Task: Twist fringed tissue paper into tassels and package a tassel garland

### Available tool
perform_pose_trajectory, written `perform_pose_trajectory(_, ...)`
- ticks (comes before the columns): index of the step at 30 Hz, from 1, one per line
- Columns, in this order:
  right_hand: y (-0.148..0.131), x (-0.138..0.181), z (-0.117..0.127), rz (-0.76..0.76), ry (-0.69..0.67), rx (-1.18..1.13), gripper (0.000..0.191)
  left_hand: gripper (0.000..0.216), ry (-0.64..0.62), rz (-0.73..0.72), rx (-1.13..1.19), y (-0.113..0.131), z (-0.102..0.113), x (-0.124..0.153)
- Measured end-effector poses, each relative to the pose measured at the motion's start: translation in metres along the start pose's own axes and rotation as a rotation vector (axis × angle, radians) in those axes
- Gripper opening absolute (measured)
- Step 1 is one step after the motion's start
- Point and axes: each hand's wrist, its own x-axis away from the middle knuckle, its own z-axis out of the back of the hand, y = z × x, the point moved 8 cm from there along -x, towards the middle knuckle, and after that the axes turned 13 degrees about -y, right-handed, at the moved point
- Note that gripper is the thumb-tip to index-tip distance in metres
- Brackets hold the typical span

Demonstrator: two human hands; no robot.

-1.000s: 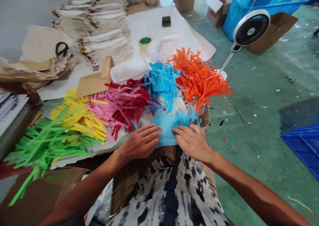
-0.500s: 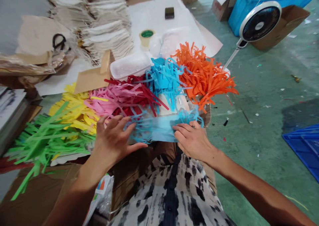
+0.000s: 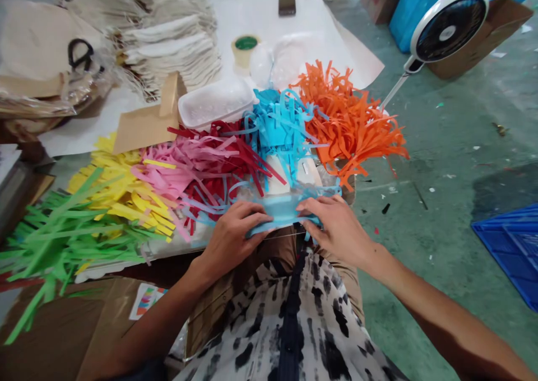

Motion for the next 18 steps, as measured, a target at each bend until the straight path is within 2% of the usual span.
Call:
perform_pose_trajectory(2, 0.007, -0.005, 0.002, -0.05, 0.014, -0.025, 0.012, 0.018, 0.031, 0.062, 0.074, -0.006, 0.007, 0.002)
perform_pose_trajectory(5, 0.009, -0.012, 0.0, -0.11, 0.036, 0.029, 0.021, 0.023, 0.098, 0.173, 0.148, -0.014, 0.01, 0.002)
perform_pose_trajectory(7, 0.008, -0.016, -0.002, -0.149, 0.072, 0.105, 0.025, 0.027, 0.166, 0.241, 0.082, -0.018, 0.011, 0.001)
perform_pose_trajectory(10, 0.006, -0.02, -0.002, -0.218, 0.117, 0.232, 0.022, 0.024, 0.23, 0.277, -0.098, -0.016, 0.009, -0.001)
perform_pose_trajectory(14, 0.004, -0.024, -0.002, -0.269, 0.097, 0.305, 0.022, 0.018, 0.22, 0.259, -0.153, -0.015, 0.006, -0.005)
perform_pose_trajectory(18, 0.002, -0.025, 0.001, -0.271, 0.114, 0.247, 0.036, 0.016, 0.179, 0.272, -0.126, -0.018, 0.006, -0.005)
